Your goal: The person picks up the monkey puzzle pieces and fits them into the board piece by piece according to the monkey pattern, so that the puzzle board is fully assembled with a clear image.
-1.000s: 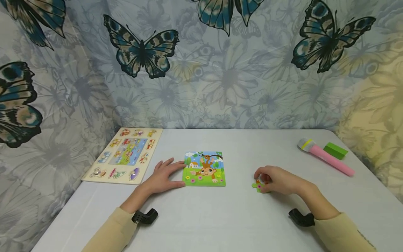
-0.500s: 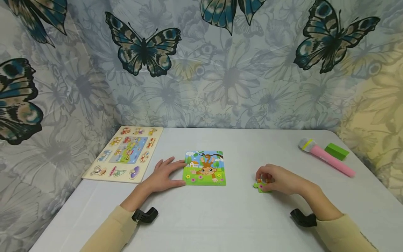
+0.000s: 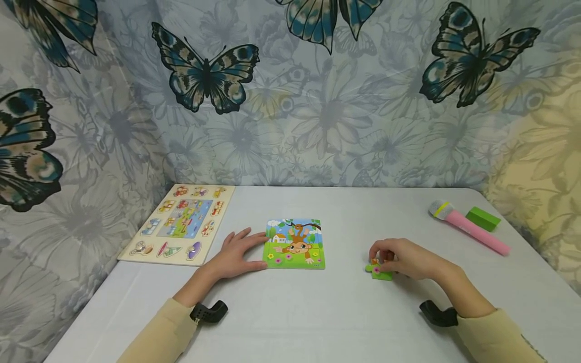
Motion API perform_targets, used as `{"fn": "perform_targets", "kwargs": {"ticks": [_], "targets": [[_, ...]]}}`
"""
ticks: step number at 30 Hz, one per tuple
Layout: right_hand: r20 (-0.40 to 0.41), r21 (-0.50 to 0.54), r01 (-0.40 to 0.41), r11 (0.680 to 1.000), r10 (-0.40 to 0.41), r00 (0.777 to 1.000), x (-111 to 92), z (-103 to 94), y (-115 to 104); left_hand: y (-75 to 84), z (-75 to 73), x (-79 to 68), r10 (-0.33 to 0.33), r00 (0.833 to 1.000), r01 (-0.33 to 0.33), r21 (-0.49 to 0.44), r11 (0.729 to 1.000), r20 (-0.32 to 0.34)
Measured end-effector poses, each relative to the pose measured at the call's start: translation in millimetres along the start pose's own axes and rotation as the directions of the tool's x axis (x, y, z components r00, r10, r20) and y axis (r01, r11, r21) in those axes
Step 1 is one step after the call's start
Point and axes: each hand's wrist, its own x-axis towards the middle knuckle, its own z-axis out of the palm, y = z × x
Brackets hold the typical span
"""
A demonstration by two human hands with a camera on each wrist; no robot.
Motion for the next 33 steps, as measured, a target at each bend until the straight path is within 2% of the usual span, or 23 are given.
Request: {"fn": "perform_targets", "kwargs": {"ticks": [4,19,27,33], "targets": [[0.013,0.028,-0.017,0.999,0.016,1.0,-1,-2.3,-1,-1.8,0.6,-0.4,0.0,1.0,0.0,0.001,1.0,-0.005],[0.026,0.16,0.023,0.987,-0.027,0.999,-6,-7.2,2,-1.5,2.2,2.1,0.011,1.0,-0.011,-0.001,1.0,0.004],[0.002,0.124,0.052,0.991,-0.052,0.999,9,-10.7,-9,-4.3,-1.1,2.9,0.008,1.0,-0.008,0.005,1.0,-0.024],[0.005,0.089,0.056,0.995,-0.056,0.998,27,-5.5,-21,-4.0,1.2,0.7,0.004,1.0,-0.005,-0.014,1.0,-0.012]]}}
